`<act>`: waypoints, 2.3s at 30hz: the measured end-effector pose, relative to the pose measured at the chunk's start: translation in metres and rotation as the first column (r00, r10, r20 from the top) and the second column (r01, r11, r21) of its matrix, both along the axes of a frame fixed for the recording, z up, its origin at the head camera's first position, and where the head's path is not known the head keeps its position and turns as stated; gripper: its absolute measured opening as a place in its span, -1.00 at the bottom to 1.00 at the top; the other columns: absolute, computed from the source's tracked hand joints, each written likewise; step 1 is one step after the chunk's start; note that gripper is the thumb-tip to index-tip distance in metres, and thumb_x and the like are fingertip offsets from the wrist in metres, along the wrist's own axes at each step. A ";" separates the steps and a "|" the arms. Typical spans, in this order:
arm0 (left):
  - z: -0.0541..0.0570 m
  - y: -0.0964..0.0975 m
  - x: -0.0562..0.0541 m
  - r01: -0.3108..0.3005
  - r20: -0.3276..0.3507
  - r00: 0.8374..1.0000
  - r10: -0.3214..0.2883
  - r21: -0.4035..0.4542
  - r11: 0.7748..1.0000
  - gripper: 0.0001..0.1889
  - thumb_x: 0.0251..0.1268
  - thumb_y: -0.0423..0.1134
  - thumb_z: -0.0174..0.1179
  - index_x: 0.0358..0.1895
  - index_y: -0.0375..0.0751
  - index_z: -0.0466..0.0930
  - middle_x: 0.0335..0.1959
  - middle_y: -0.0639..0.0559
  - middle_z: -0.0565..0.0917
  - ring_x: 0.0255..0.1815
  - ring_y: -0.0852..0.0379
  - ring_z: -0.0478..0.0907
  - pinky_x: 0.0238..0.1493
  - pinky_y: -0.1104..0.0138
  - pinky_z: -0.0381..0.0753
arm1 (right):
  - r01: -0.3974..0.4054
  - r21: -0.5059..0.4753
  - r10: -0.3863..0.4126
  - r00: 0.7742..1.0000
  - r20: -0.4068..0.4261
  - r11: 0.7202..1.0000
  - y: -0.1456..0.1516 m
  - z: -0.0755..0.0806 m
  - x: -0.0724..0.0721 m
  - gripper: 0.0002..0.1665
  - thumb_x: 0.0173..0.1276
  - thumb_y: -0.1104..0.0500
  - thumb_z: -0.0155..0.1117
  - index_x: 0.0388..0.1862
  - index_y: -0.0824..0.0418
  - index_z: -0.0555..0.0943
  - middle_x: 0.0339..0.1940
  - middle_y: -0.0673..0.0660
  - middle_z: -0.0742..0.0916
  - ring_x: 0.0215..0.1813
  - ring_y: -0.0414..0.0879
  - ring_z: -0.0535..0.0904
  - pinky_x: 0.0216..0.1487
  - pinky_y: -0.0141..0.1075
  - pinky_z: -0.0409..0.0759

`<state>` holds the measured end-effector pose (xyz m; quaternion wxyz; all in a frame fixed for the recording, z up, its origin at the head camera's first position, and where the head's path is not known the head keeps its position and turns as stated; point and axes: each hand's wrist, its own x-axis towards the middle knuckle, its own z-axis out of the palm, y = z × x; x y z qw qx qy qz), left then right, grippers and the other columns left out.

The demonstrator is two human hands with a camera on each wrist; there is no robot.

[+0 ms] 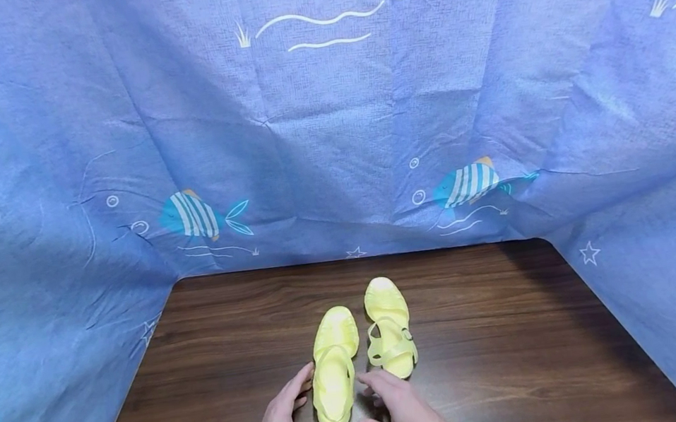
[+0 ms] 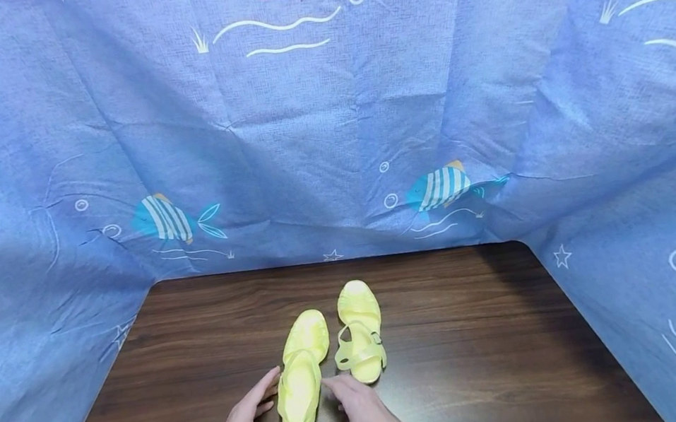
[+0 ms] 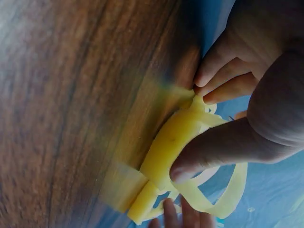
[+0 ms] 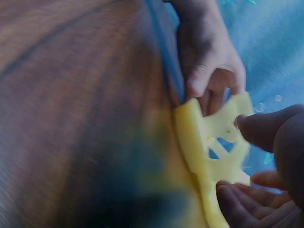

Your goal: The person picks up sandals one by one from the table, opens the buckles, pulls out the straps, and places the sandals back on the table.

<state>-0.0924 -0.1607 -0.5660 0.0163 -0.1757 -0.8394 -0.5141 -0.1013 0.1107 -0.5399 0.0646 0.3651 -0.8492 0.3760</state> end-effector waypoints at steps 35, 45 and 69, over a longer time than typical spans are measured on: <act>0.005 0.021 -0.014 -0.056 0.068 0.996 0.056 -0.002 0.998 -0.08 -0.08 -0.57 0.54 0.47 -0.37 0.34 0.27 -0.25 0.57 0.24 -0.15 0.60 0.22 0.19 0.69 | 0.179 0.039 -0.183 0.971 0.153 0.983 -0.041 -0.020 -0.015 0.03 0.16 0.30 0.63 0.54 0.48 0.31 0.25 0.22 0.65 0.04 -0.16 0.63 0.04 -0.35 0.70; 0.005 0.028 -0.030 -0.147 0.130 0.981 0.141 0.031 0.989 -0.06 -0.07 -0.61 0.48 0.51 -0.39 0.30 0.30 -0.33 0.53 0.29 -0.25 0.57 0.26 0.17 0.65 | 0.264 0.081 -0.273 0.951 0.145 0.961 -0.056 -0.018 -0.022 0.00 0.26 0.35 0.55 0.55 0.59 0.22 0.38 0.36 0.60 0.32 0.10 0.59 0.34 -0.03 0.60; 0.019 0.016 -0.007 -0.327 0.121 0.927 0.355 -0.202 0.923 -0.78 0.03 -0.38 0.51 -0.23 -0.25 0.72 -0.37 0.10 0.75 -0.39 0.27 0.69 -0.27 0.37 0.70 | 0.147 0.083 -0.158 0.975 0.157 0.986 -0.034 -0.009 -0.007 -0.25 0.30 0.22 0.53 0.40 0.41 0.47 0.16 0.20 0.68 0.08 -0.10 0.66 0.10 -0.28 0.70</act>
